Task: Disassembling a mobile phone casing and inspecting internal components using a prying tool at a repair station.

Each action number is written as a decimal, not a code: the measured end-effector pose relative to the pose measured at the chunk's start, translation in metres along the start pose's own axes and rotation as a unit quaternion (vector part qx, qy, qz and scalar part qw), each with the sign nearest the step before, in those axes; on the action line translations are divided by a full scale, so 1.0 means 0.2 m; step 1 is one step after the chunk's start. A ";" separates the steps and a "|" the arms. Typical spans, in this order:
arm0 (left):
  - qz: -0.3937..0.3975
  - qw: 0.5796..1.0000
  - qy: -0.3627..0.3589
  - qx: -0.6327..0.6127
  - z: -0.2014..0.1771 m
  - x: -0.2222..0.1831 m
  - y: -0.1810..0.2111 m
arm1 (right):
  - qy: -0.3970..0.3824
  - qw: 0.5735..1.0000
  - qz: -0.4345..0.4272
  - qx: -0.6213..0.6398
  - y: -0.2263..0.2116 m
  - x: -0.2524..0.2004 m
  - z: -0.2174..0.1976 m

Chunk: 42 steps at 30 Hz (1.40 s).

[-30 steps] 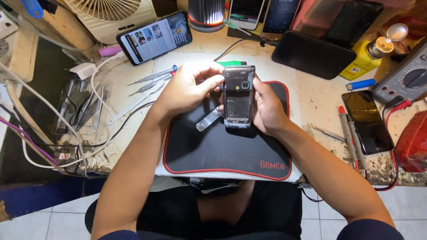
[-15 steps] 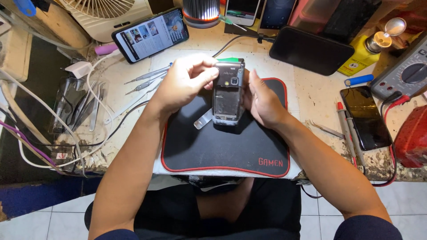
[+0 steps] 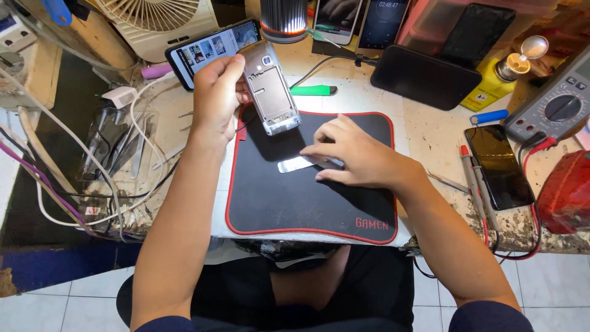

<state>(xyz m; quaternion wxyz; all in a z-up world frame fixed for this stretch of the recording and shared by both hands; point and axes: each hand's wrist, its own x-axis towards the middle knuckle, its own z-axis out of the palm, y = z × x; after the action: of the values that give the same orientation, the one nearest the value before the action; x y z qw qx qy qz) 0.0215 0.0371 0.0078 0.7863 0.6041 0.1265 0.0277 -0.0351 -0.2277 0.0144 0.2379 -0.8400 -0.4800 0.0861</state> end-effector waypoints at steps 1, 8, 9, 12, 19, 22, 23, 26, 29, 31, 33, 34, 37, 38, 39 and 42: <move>0.001 1.000 -0.001 0.001 -0.01 0.01 -0.01 | 0.001 1.000 0.000 0.000 0.00 -0.01 -0.02; -0.011 1.000 0.004 -0.006 -0.01 0.02 -0.02 | -0.065 0.974 0.218 0.017 0.13 -0.21 -0.18; -0.010 1.000 0.002 -0.004 -0.01 0.03 -0.02 | -0.109 0.946 0.305 0.001 0.13 -0.23 -0.23; -0.011 1.000 0.010 -0.007 -0.01 0.03 -0.02 | -0.111 0.903 0.415 0.010 0.12 -0.29 -0.32; -0.017 0.999 0.023 -0.015 -0.02 0.02 0.01 | -0.107 0.863 0.493 -0.025 0.17 -0.39 -0.38; -0.015 0.999 0.030 -0.009 -0.03 0.04 0.00 | -0.071 0.874 0.480 0.005 0.11 -0.34 -0.35; -0.014 0.999 0.032 -0.010 -0.03 0.04 -0.01 | 0.009 0.932 0.363 0.003 0.12 -0.31 -0.30; -0.011 0.999 0.034 -0.009 -0.04 0.04 -0.01 | 0.090 0.983 0.156 0.034 0.02 -0.13 -0.16; -0.009 0.999 0.033 -0.006 -0.03 0.04 -0.01 | 0.085 0.992 0.086 0.019 -0.01 -0.04 0.04; -0.006 0.999 0.037 -0.007 -0.04 0.05 -0.02 | 0.078 0.992 0.092 -0.028 -0.01 -0.01 0.12; 0.007 1.000 0.028 -0.008 -0.04 0.06 -0.04 | 0.105 0.992 0.055 -0.032 -0.01 0.01 0.14; 0.007 0.999 0.030 -0.009 -0.04 0.05 -0.03 | 0.103 0.993 0.054 -0.032 -0.01 0.01 0.15; 0.021 1.000 0.022 0.008 -0.04 0.04 -0.03 | 0.100 0.990 0.062 -0.078 0.00 0.03 0.19; 0.022 1.000 0.020 0.007 -0.04 0.04 -0.03 | 0.093 0.991 0.070 -0.072 0.01 0.03 0.20; 0.022 1.000 0.017 0.008 -0.04 0.04 -0.03 | 0.086 0.991 0.080 -0.064 0.01 0.04 0.22; 0.014 1.000 0.020 -0.001 -0.04 0.04 -0.02 | 0.126 0.915 0.183 0.338 -0.04 0.04 0.15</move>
<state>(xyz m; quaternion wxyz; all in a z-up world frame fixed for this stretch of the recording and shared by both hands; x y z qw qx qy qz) 0.0263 0.0442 0.0015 0.7840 0.6041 0.1335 0.0508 -0.0478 -0.2084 -0.0074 0.5458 -0.7868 -0.2262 0.1788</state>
